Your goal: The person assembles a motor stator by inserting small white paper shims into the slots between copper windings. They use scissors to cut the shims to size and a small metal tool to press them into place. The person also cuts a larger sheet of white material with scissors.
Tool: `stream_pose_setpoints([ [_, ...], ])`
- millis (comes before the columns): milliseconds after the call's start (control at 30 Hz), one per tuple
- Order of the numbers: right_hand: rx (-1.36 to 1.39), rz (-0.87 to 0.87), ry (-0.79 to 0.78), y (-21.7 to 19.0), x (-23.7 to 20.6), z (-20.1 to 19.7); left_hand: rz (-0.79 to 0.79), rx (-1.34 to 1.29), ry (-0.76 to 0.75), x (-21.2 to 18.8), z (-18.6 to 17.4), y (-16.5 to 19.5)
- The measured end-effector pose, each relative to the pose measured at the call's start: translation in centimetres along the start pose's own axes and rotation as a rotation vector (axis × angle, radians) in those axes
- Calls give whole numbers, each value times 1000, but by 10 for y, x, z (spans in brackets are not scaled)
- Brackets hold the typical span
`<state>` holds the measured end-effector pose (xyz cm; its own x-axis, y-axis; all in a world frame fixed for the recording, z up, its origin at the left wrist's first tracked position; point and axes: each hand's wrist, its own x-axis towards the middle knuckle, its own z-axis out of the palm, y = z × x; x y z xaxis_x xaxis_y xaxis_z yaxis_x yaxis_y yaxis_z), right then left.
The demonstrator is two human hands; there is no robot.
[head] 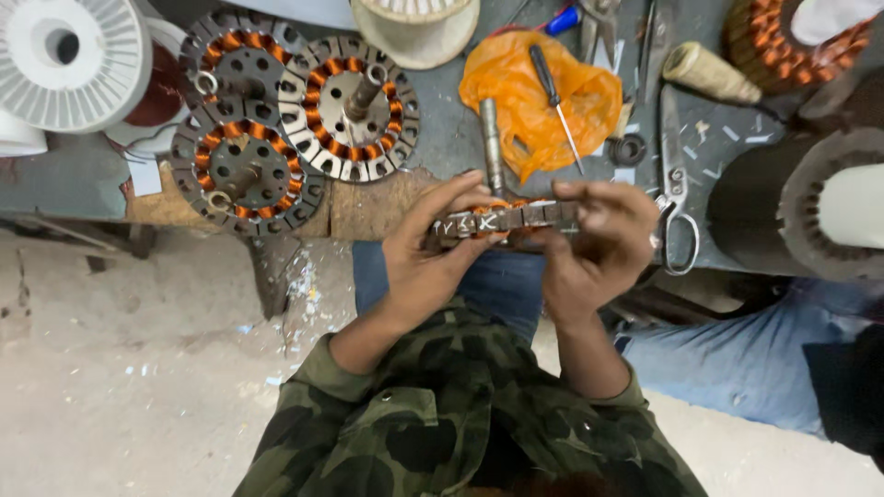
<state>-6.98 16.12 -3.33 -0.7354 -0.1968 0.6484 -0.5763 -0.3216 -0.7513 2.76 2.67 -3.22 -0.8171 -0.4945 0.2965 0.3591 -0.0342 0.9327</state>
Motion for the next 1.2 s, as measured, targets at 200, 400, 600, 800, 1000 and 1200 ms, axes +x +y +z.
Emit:
stream_pose_setpoints([
  [200, -299, -129, -103, 2, -5, -8, 129, 410, -188, 20, -15, 31],
  [400, -384, -176, -164, 4, -6, -13, 19, 216, -211, 26, -11, 29],
  [600, -539, -374, -300, 3, 1, -16, -15, 146, -141, 21, -9, 22],
  [800, -590, -346, -280, -7, 19, -8, -124, 99, -88, 23, -7, 25],
  [1000, -806, -92, -268, -41, 30, -48, -350, -73, 128, 39, 3, 14],
  [1200, -1142, 296, -166, -73, 26, -98, -170, 74, 133, 42, 10, 12],
])
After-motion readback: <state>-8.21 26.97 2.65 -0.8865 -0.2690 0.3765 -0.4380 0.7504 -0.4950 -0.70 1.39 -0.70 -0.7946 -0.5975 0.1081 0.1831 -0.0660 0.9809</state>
